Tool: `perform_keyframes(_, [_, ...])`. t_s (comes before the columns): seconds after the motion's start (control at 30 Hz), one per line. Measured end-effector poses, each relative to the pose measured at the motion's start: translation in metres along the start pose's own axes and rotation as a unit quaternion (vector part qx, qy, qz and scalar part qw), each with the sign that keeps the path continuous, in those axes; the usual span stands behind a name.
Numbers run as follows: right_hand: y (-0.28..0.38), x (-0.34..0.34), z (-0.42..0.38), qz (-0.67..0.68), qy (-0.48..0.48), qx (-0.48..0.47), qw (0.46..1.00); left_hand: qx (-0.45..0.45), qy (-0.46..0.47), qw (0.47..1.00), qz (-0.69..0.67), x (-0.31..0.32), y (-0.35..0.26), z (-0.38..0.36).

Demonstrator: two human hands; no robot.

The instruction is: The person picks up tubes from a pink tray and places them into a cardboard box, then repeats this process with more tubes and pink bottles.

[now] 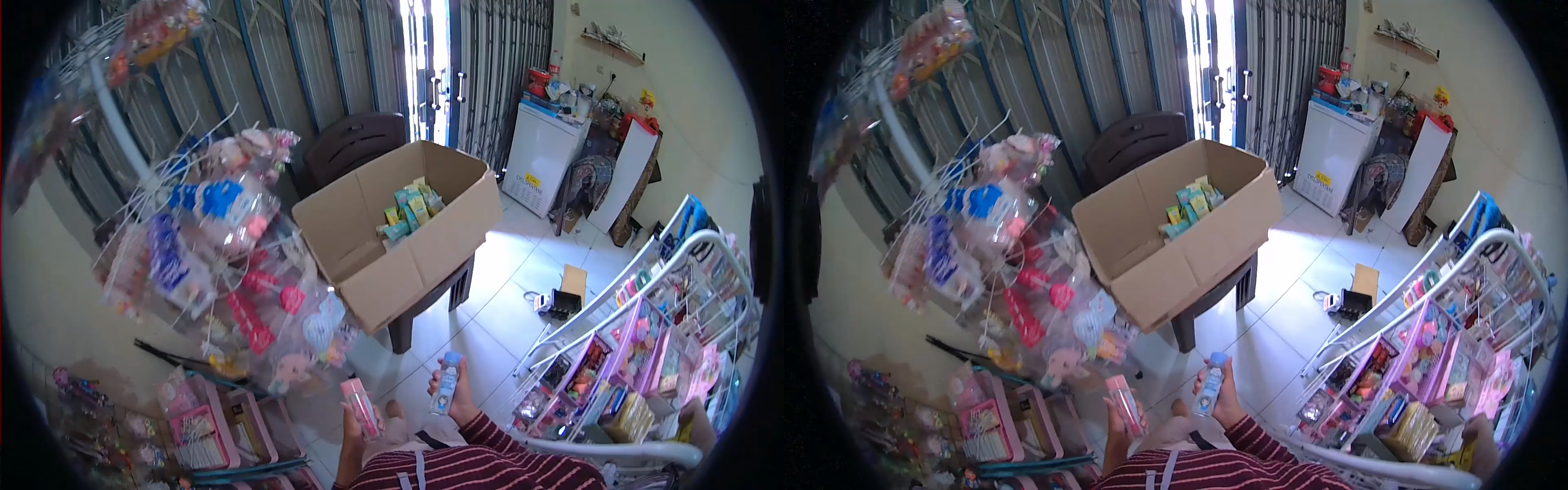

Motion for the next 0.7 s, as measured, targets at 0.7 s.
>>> perform_keyframes(0.7, [0.272,0.187,0.202,-0.221,0.201,-0.138,0.944,0.033,0.073,0.996,-0.034,0.179,-0.078,0.342])
Point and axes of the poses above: each hand's wrist, its own z-axis towards the middle knuckle, its own x-axis out of the palm, y = z × x, the point moved 8 cm from there along z, towards the middle knuckle, and after that the axes turned 6 degrees about x, right-handed, at the moved point
